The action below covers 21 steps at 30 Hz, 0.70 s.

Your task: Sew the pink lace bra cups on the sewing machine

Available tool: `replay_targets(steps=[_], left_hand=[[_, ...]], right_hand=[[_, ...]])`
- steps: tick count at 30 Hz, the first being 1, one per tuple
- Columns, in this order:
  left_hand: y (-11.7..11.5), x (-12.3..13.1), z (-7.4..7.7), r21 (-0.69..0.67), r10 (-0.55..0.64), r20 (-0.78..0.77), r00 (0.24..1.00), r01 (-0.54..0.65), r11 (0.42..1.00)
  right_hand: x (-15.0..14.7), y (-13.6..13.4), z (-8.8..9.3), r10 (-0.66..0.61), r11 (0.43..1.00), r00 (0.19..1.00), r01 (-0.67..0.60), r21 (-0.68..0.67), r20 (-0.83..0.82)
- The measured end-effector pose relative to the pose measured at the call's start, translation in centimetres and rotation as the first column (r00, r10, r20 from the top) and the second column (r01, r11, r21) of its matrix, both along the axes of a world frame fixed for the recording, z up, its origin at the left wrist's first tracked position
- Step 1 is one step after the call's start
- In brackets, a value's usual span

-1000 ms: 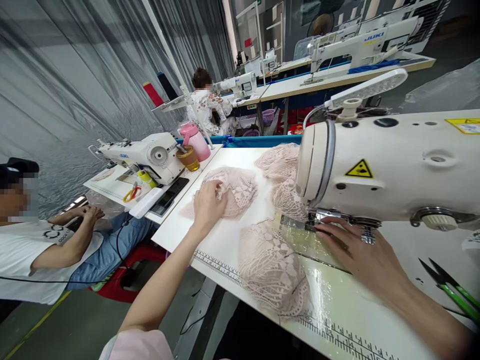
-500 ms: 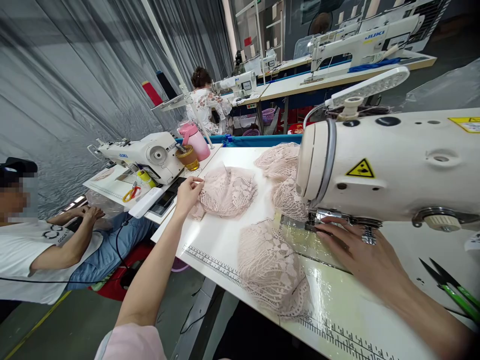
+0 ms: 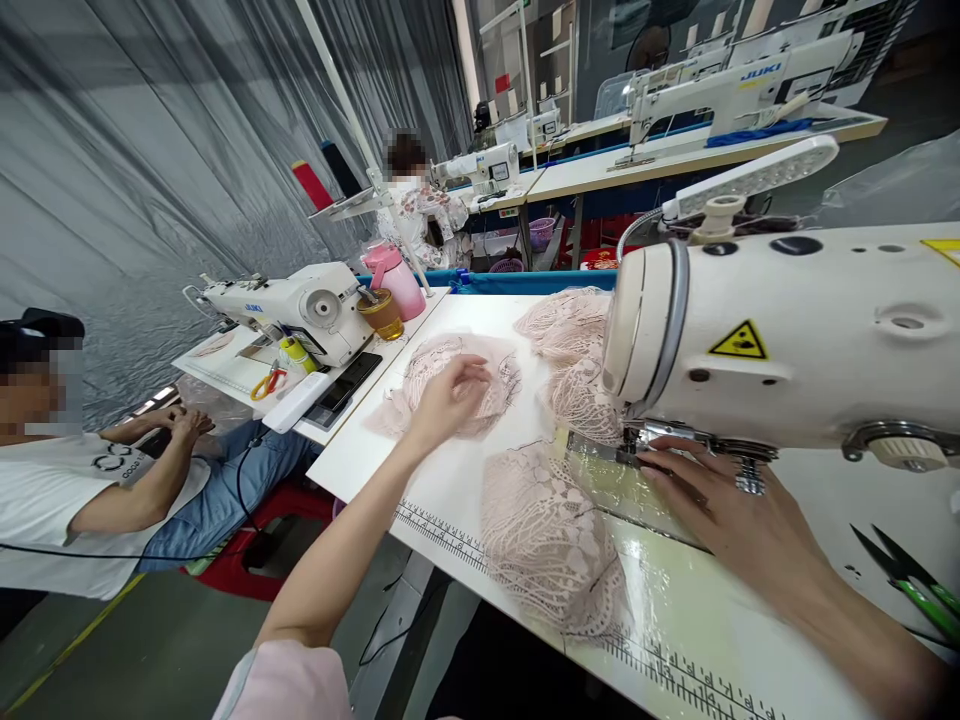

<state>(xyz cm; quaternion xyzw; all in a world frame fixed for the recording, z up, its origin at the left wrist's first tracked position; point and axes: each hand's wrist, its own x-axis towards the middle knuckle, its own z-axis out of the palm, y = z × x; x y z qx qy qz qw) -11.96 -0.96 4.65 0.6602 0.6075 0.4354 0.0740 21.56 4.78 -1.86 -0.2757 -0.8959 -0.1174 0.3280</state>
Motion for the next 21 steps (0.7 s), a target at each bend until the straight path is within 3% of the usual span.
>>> replay_targets(steps=[5, 8, 11, 15, 18, 21], left_hand=[[0.0, 1.9, -0.6, -0.065, -0.143, -0.182, 0.973, 0.133, 0.989], [-1.4, 1.3, -0.3, -0.048, -0.135, -0.265, 0.955, 0.127, 0.991], [-3.8, -0.6, -0.2, 0.036, 0.055, -0.279, 0.959, -0.047, 0.998], [-7.4, -4.1, -0.4, 0.088, 0.346, -0.266, 0.9, -0.335, 0.938], [-9.0, -6.1, -1.0, 0.021, 0.428, -0.282, 0.858, -0.441, 0.897], [-9.6, -7.3, -1.4, -0.039, 0.43, -0.254, 0.866, -0.454, 0.89]], right_hand=[[0.0, -0.1, 0.3, 0.015, 1.0, 1.0, -0.015, -0.012, -0.009], [-0.1, 0.0, 0.3, 0.023, 1.0, 0.999, -0.023, -0.016, -0.023], [-0.3, 0.0, 0.3, 0.029, 0.999, 0.999, -0.03, -0.017, -0.03], [-0.3, -0.2, 0.6, 0.042, 0.999, 0.999, -0.042, -0.009, -0.02], [-0.1, -0.3, 0.9, 0.046, 0.999, 0.999, -0.046, -0.004, -0.02], [-0.1, -0.2, 0.7, 0.034, 0.999, 0.999, -0.034, -0.002, -0.018]])
